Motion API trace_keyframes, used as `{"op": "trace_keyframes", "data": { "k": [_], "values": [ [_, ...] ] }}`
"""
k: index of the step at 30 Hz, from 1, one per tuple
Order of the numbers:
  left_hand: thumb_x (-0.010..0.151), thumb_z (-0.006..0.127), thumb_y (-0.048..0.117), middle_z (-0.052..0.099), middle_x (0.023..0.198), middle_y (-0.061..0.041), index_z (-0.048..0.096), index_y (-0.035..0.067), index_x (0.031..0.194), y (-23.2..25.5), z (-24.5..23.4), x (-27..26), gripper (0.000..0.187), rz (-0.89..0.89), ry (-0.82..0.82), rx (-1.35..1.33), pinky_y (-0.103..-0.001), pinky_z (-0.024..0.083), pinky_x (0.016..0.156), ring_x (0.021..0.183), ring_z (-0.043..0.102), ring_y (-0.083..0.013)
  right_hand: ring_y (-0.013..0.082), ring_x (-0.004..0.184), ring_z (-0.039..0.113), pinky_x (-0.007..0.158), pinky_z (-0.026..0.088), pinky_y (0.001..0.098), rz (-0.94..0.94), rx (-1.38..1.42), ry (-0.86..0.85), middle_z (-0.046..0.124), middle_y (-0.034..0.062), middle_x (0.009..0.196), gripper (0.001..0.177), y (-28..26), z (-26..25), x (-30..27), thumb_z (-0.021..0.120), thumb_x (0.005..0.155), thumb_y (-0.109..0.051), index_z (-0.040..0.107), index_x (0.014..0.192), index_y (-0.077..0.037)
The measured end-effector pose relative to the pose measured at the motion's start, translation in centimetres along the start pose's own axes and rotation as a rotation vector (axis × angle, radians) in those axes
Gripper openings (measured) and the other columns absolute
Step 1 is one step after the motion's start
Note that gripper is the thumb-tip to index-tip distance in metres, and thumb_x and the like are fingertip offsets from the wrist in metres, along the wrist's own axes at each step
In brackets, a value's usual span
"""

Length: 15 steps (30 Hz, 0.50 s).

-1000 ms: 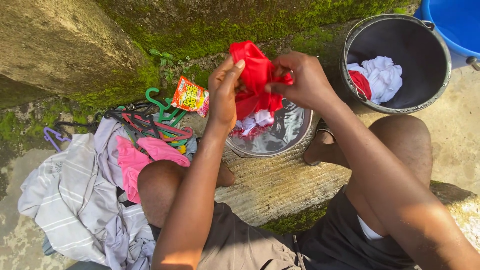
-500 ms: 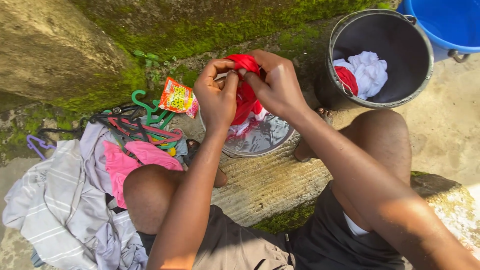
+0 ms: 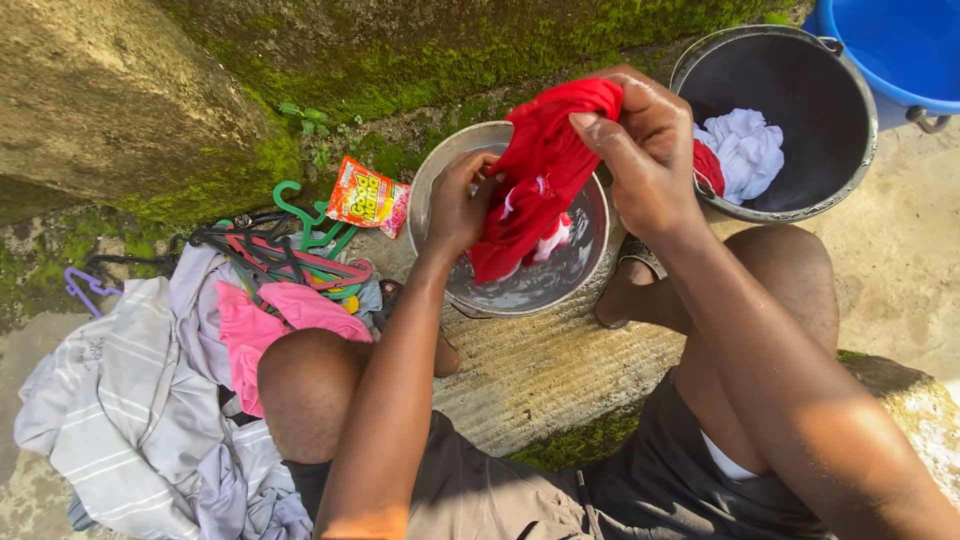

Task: The person is hand-washing a red and white piece of clothing in a basin of water.

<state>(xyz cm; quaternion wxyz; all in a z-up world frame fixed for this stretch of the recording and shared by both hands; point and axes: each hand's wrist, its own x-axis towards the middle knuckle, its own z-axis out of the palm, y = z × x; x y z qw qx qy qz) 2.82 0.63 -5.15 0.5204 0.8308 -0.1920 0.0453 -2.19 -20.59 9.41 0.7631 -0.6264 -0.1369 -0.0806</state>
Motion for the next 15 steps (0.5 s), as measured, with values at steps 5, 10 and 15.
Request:
{"op": "trace_keyframes", "data": {
  "k": [5,10,15],
  "values": [
    [0.094,0.059,-0.003,0.075,0.104,-0.009,0.069,0.005,0.112,2.1,0.4,1.0,0.022,-0.132,0.222,-0.183,-0.031,0.056,0.086,0.095,0.071,-0.0151,0.0074,0.074,0.060,0.070,0.050,0.0254,0.160,-0.487,-0.091,0.067,0.0025,0.082,0.018,-0.6,-0.6,0.8,0.078,0.095,-0.016,0.068,0.093,-0.001],
    [0.095,0.060,-0.002,0.077,0.100,-0.009,0.070,0.001,0.110,6.5,-1.0,1.4,0.019,-0.042,0.248,-0.179,-0.030,0.058,0.085,0.092,0.075,-0.0153,0.0141,0.072,0.066,0.062,0.057,0.0303,0.095,-0.941,-0.231,0.069,0.0075,0.084,0.044,1.3,0.2,1.6,0.094,0.072,-0.036,0.067,0.080,-0.002],
    [0.087,0.074,-0.002,0.076,0.100,-0.009,0.075,0.003,0.106,10.1,-3.0,1.0,0.019,0.174,0.247,-0.035,-0.029,0.059,0.082,0.092,0.075,-0.0172,0.0347,0.093,0.069,0.079,0.054,0.0460,0.012,-1.056,-0.357,0.070,0.0171,0.099,0.054,3.6,-0.1,1.9,0.095,0.072,-0.036,0.068,0.100,0.001]
  ]
}}
